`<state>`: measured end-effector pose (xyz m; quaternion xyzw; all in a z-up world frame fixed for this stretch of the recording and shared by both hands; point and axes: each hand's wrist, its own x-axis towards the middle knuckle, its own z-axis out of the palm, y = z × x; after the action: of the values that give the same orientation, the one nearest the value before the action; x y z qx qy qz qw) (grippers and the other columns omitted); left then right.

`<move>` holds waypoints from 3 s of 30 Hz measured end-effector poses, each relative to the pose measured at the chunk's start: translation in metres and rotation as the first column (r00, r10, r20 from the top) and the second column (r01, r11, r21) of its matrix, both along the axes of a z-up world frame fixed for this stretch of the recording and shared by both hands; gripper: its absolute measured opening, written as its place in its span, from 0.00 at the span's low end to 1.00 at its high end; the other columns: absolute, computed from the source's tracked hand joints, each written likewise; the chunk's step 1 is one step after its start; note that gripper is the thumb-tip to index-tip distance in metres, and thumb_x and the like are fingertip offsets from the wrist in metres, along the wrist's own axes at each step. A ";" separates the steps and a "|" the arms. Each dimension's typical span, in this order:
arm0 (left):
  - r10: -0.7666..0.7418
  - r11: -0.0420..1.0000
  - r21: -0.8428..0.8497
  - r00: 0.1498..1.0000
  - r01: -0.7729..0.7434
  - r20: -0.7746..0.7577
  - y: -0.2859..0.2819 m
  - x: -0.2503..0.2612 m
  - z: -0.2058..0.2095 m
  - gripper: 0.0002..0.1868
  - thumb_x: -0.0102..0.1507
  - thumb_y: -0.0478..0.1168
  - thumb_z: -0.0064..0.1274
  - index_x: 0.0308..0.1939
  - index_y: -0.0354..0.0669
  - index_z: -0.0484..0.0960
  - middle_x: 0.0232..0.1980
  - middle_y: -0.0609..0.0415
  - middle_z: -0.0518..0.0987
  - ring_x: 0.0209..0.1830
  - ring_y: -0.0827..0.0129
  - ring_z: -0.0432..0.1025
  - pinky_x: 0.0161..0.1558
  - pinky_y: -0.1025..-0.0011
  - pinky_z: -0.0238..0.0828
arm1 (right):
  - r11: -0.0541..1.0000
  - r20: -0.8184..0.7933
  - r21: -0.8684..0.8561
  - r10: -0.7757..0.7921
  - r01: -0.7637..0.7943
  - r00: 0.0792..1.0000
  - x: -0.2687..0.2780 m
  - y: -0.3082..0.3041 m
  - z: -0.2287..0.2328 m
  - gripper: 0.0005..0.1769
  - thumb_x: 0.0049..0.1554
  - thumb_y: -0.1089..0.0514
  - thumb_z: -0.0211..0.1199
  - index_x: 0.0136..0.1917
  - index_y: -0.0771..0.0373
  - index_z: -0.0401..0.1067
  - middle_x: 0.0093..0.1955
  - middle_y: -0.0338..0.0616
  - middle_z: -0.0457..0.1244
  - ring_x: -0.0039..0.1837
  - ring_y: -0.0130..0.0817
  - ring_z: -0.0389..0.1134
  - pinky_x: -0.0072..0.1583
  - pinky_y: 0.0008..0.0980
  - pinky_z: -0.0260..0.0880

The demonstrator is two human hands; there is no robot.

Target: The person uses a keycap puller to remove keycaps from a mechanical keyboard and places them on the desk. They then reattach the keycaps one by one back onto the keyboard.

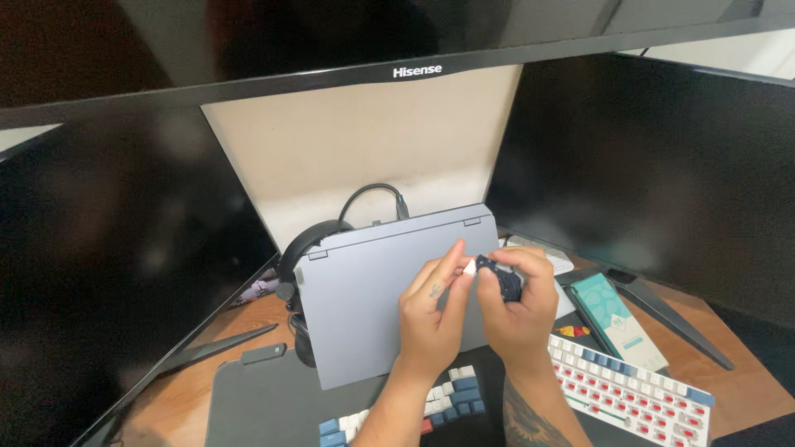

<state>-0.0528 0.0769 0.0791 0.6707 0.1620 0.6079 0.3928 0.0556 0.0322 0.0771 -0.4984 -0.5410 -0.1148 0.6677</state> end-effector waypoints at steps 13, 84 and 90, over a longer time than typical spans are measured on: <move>-0.600 0.587 -0.420 0.720 0.692 0.348 -0.021 0.060 -0.070 0.12 0.67 0.28 0.52 0.55 0.30 0.78 0.51 0.50 0.81 0.50 0.73 0.75 0.53 0.73 0.75 | 0.967 0.026 -0.205 -0.150 0.152 0.988 0.042 -0.082 -0.033 0.13 0.54 0.67 0.66 0.54 0.65 0.72 0.51 0.47 0.66 0.52 0.37 0.69 0.56 0.31 0.69; -0.046 0.809 0.416 0.750 0.415 -0.660 -0.126 0.150 -0.178 0.27 0.61 0.42 0.57 0.65 0.46 0.76 0.77 0.39 0.62 0.80 0.43 0.51 0.75 0.39 0.39 | 0.618 0.247 -0.467 -0.595 0.632 0.765 0.158 -0.228 -0.151 0.11 0.55 0.63 0.64 0.53 0.62 0.79 0.57 0.48 0.67 0.55 0.42 0.71 0.54 0.35 0.72; 0.049 0.799 0.507 0.806 0.323 -0.590 -0.127 0.153 -0.175 0.26 0.62 0.40 0.57 0.64 0.43 0.77 0.76 0.38 0.64 0.78 0.42 0.54 0.75 0.38 0.43 | 0.650 0.199 -0.328 -0.661 0.685 0.723 0.138 -0.221 -0.159 0.10 0.57 0.66 0.66 0.53 0.64 0.77 0.55 0.51 0.67 0.57 0.45 0.71 0.57 0.35 0.71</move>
<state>0.1004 -0.0497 -0.0964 0.9199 0.0260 0.3636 0.1443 0.1931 -0.1889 -0.0820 -0.7786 -0.3492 -0.2626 0.4505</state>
